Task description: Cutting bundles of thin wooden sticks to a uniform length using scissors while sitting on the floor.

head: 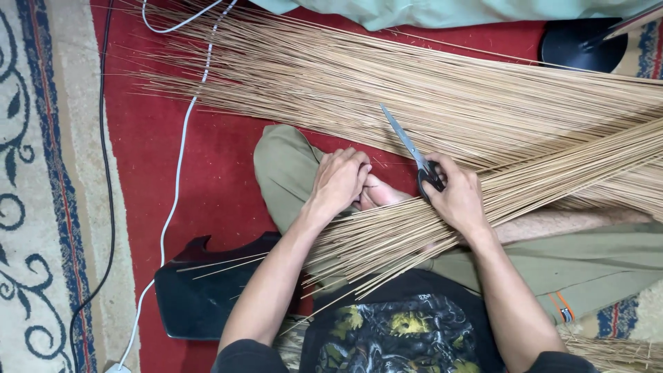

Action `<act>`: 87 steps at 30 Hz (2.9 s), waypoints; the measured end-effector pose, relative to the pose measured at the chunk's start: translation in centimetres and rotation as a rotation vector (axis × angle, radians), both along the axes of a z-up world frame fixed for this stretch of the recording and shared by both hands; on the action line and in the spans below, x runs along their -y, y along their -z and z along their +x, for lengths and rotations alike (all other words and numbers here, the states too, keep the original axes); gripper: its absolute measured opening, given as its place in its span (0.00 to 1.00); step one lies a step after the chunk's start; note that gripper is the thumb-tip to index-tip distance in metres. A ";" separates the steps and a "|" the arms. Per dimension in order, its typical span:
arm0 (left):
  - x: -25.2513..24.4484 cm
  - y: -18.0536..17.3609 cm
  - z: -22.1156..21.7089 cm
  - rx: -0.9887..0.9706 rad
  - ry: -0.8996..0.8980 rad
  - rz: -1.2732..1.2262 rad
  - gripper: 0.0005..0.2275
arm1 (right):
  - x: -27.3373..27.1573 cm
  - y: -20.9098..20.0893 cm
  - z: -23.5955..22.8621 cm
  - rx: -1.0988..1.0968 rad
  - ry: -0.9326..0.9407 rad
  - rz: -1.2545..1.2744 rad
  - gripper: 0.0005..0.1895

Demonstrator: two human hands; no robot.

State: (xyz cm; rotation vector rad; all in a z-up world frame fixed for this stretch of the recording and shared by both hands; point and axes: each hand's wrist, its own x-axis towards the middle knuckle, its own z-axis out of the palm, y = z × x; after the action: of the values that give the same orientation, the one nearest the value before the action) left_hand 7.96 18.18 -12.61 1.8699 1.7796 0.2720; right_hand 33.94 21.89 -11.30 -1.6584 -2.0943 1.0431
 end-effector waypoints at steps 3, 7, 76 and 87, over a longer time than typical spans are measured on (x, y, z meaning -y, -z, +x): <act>1.0 -1.1 -0.2 0.037 -0.025 0.000 0.06 | 0.5 -0.3 -0.4 -0.022 -0.005 0.011 0.28; 2.6 -3.3 0.0 0.095 -0.057 -0.011 0.10 | 1.4 -1.0 -1.0 -0.063 -0.008 0.033 0.28; 18.5 -9.7 -8.3 0.132 -0.388 0.033 0.08 | 22.6 -9.4 -8.7 -0.637 0.104 -1.073 0.22; 18.6 -9.7 -8.2 0.134 -0.401 0.001 0.08 | 22.9 -9.6 -9.5 -0.617 0.102 -1.085 0.21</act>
State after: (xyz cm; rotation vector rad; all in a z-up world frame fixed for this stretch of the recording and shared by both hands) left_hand -0.20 -0.40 -2.88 1.4433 2.0456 0.5307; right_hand 24.43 -1.06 -1.66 -1.4167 -1.0274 2.4975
